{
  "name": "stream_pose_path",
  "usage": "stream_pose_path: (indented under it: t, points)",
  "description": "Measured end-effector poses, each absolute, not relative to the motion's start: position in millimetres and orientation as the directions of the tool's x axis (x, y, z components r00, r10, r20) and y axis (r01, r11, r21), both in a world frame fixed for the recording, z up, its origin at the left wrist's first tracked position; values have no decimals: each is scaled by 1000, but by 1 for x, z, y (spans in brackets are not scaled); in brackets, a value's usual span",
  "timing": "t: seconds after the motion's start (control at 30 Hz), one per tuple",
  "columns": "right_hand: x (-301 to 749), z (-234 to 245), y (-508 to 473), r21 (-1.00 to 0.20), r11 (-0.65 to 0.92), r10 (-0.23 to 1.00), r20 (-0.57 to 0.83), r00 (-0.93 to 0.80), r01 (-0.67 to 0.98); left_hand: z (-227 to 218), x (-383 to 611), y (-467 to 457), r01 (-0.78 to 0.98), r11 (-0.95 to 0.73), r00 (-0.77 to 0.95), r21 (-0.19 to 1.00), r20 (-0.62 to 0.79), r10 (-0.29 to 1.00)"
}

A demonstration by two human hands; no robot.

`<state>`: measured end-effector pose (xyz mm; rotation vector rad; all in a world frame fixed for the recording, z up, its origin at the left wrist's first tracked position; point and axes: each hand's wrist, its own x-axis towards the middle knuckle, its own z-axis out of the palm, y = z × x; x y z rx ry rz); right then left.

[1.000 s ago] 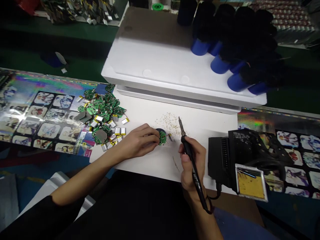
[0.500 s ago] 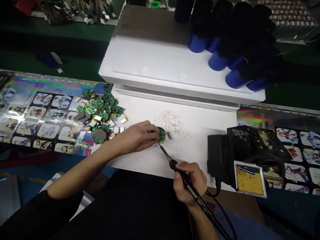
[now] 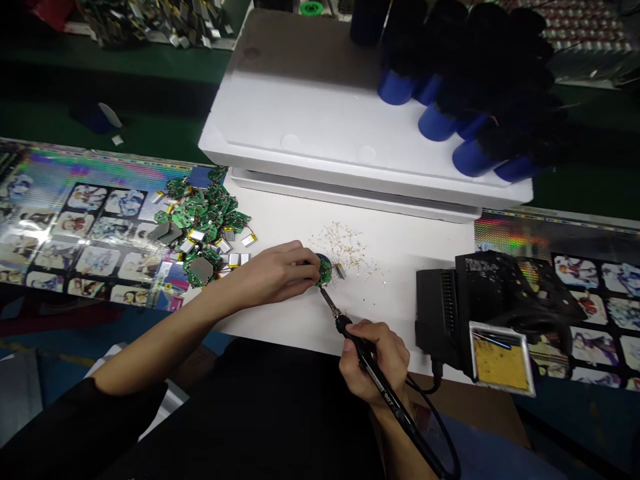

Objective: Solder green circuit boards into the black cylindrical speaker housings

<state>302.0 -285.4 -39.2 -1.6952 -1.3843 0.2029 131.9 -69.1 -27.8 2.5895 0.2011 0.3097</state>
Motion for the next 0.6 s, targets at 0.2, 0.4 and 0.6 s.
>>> stream_pose_path:
  t: [0.2,0.4,0.6]
  points:
    - [302,-38,-283,-712,59,845,408,345,699,-27,133,-68,80,-856,965,511,175,194]
    - [303,-39,-286,-722,51,843,402,358,690,-28,133,-68,81,-866,969,493,163,184]
    - [308,-52,-302,-806,59,761,418,497,589,-28,134,-68,87,-881,972,465,154,177]
